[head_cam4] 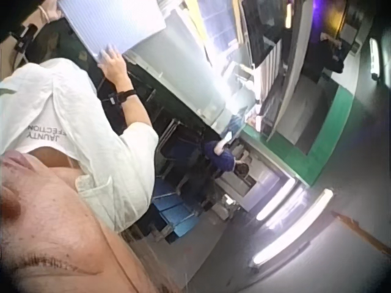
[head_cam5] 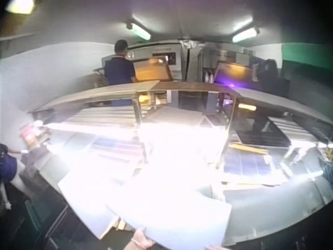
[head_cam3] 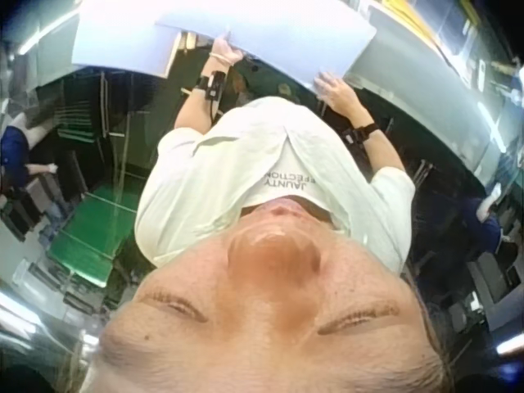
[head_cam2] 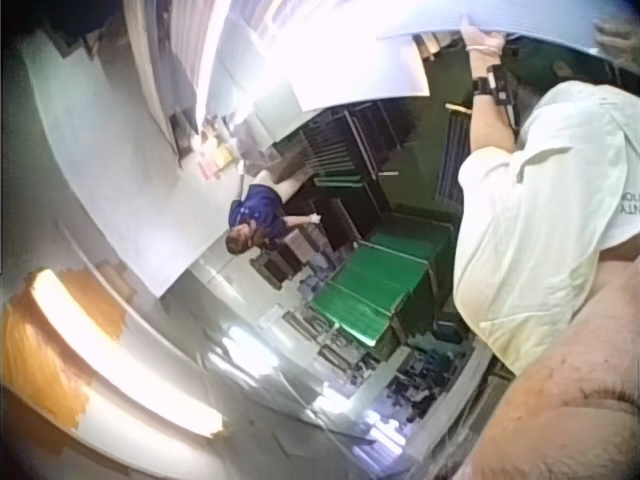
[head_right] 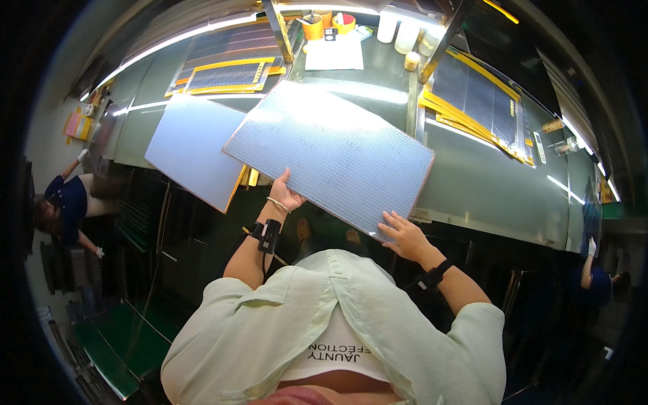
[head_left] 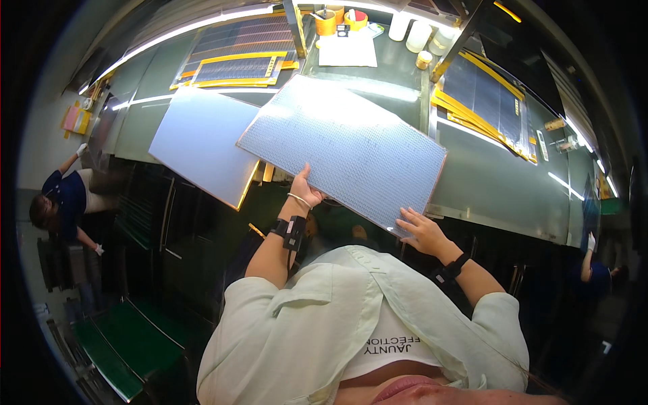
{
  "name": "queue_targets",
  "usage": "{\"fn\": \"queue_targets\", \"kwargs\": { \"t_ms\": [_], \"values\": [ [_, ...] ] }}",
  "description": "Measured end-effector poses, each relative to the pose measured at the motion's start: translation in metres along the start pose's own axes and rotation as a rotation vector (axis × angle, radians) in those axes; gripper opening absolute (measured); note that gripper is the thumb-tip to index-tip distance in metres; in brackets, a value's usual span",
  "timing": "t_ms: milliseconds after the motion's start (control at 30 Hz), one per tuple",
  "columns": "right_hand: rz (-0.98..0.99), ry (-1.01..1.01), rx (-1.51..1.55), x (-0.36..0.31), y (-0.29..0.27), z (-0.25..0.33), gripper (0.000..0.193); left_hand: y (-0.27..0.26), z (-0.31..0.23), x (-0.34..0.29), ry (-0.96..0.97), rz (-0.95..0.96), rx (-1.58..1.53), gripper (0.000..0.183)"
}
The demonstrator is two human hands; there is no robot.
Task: Inspecting and sorting electronic circuit board panels on a production line.
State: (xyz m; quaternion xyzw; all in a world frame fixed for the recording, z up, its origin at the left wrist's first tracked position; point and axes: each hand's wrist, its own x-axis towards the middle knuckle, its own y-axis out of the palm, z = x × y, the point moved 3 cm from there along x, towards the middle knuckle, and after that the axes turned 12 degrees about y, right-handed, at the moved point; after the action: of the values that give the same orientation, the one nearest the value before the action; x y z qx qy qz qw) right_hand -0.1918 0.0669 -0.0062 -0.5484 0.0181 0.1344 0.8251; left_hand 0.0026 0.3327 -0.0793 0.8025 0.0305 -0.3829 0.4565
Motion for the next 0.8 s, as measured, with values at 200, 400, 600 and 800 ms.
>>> {"fn": "queue_targets", "kwargs": {
  "t_ms": [200,400,600,800],
  "values": [
    [-0.067,-0.011,0.039,0.01,-0.008,-0.018,0.018,-0.012,0.007,-0.007,0.112,0.116,0.028,0.061],
    [-0.316,0.073,0.301,0.039,-0.096,-0.008,0.008,-0.011,0.032,0.0,0.287,0.223,-0.007,0.056],
    [-0.174,-0.113,0.097,0.045,-0.131,0.033,0.01,0.009,0.015,-0.004,0.554,0.076,0.045,0.031],
    [-0.313,0.001,0.39,0.071,-0.195,0.036,0.02,0.009,-0.071,-0.121,0.923,0.023,0.152,0.028]
  ]
}}
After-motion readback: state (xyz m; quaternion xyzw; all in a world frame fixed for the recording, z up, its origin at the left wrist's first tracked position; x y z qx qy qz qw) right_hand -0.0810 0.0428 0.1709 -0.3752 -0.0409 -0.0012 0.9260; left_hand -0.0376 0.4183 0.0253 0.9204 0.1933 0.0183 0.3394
